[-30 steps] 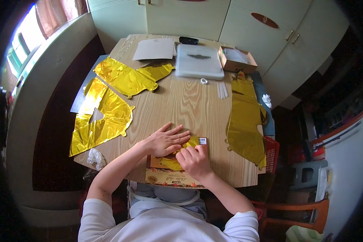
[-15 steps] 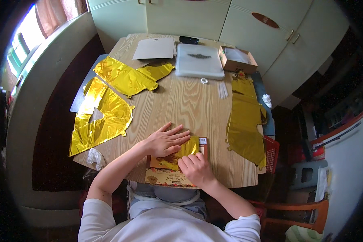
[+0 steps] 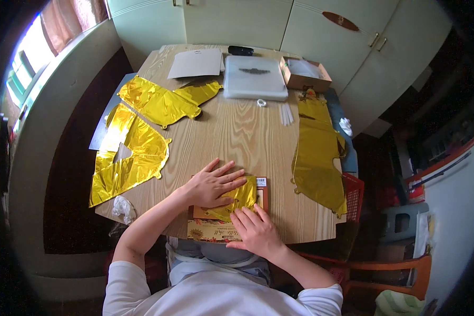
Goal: Folding gold-colored mylar balloons and inserting them into plastic sleeves with cardboard inserts for retail packaging.
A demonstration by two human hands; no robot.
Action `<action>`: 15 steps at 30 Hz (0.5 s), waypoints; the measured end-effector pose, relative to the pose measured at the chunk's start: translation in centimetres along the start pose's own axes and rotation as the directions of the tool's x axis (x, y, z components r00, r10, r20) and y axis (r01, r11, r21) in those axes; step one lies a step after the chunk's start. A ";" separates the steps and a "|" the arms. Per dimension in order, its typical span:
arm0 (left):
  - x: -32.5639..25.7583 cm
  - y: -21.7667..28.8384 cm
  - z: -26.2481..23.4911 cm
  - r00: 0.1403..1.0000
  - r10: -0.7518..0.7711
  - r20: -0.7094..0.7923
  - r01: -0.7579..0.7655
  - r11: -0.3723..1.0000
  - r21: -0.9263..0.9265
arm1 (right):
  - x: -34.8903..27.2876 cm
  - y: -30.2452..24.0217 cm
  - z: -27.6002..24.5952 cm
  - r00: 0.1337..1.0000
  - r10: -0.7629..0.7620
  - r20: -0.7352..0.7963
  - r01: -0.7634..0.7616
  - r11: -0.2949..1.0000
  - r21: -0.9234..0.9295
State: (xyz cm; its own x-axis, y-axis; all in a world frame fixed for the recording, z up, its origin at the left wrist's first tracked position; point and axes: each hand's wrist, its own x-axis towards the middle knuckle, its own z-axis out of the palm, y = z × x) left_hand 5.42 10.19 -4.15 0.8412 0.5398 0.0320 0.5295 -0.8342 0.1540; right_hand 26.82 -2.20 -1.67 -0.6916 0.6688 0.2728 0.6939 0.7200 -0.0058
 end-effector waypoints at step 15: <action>-0.1 0.5 0.0 0.996 -0.002 -0.087 0.004 1.000 0.018 | 1.2 2.8 2.2 0.970 0.207 -0.125 -0.174 0.957 0.232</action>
State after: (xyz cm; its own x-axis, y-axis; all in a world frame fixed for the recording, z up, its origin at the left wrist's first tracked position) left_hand 5.54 9.73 -4.05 0.8274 0.5492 0.1170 0.5344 -0.8342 0.1361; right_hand 27.49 1.00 -3.49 -0.5024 0.7748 0.3838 0.7382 0.6155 -0.2762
